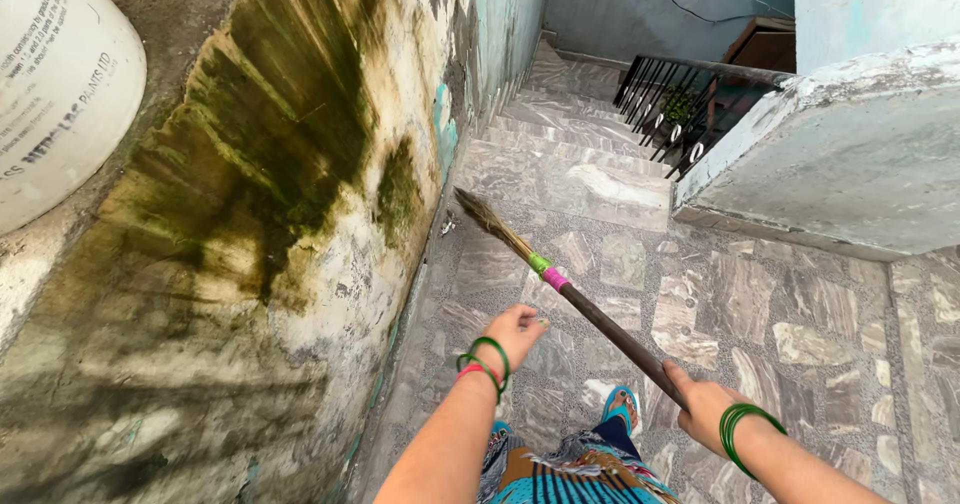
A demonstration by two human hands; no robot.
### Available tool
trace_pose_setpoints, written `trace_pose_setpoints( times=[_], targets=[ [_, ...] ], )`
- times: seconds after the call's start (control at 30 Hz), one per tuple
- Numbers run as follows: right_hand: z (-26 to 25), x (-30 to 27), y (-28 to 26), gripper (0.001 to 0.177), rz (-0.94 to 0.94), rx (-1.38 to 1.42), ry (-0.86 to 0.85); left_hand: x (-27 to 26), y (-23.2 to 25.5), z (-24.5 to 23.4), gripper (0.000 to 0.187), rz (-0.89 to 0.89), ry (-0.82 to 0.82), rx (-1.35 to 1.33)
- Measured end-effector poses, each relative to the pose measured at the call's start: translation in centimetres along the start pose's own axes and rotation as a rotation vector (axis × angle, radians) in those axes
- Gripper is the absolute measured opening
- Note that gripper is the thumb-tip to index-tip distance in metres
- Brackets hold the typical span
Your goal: The person sweeps a stone-tiled floor and the top of a staircase using a broom with a long pink handle.
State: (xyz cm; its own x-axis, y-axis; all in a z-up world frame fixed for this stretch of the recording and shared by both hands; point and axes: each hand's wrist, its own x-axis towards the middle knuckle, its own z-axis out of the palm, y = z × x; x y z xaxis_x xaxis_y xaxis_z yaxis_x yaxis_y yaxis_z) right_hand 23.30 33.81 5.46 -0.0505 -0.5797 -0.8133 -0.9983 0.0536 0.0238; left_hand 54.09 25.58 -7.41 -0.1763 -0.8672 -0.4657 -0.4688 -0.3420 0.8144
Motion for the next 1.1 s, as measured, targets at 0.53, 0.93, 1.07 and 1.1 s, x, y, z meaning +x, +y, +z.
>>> trace_pose_setpoints(
  times=[0.53,0.93,1.07,1.1],
  targets=[
    [-2.0,4.8,1.7,0.08,-0.011,0.292,0.09,-3.2,4.5,-1.4,0.052,-0.093,-0.066,0.102],
    [-4.3,5.4,-1.6,0.072,-0.015,0.151,0.002,-4.0,1.7,-1.7,0.051,0.006,0.015,0.076],
    [-3.5,3.2,1.8,0.078,-0.024,0.232,0.061,-3.5,2.5,-2.5,0.052,-0.058,-0.012,0.063],
    [-3.2,3.9,2.5,0.078,-0.024,0.231,0.061,-3.2,2.5,-2.4,0.052,-0.038,-0.01,0.049]
  ],
)
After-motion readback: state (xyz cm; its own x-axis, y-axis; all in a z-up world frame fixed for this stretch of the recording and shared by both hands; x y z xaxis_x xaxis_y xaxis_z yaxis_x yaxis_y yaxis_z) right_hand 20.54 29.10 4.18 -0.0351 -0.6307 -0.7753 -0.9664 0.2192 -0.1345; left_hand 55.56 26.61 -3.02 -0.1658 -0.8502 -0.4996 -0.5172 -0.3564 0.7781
